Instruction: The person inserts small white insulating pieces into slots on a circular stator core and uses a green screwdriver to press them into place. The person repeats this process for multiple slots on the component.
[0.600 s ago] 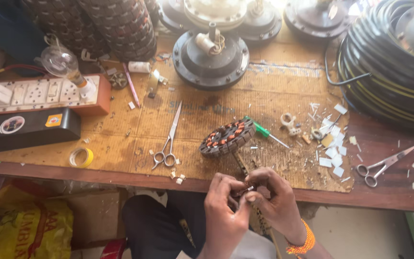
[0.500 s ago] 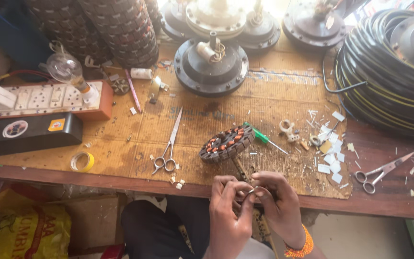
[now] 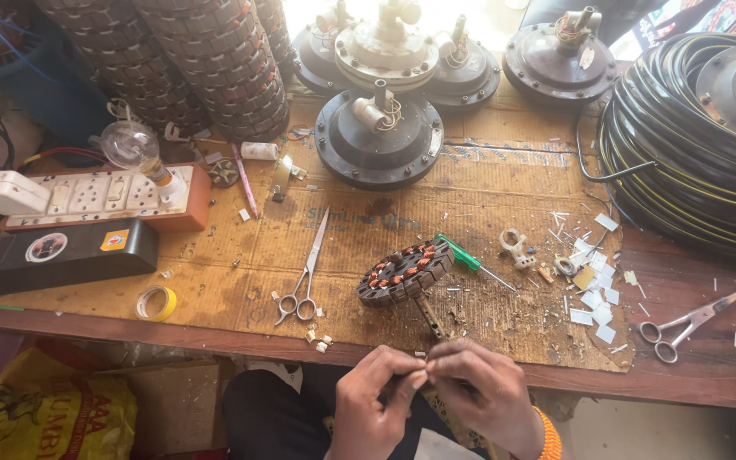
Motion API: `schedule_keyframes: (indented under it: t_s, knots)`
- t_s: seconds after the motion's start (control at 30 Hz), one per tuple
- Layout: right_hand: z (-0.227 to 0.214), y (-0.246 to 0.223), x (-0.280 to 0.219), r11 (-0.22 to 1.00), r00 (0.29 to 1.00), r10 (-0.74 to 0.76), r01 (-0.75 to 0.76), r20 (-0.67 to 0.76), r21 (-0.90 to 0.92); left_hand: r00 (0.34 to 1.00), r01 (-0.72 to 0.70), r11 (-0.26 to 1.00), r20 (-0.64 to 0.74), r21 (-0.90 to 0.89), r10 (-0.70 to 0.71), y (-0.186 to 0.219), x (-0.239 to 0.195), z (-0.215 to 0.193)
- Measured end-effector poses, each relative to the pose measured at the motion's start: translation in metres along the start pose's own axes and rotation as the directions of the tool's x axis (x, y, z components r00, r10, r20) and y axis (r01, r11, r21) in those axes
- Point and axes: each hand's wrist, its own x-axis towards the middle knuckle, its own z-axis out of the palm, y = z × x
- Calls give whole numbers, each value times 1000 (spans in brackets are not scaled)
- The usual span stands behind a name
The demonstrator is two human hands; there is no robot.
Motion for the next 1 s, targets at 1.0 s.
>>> schedule_keyframes:
  t_s: [1.0]
  knots:
    - [44, -1, -40, 821, 862, 500, -443, -80, 361, 990, -31, 994, -137, 104, 45, 0, -19, 4]
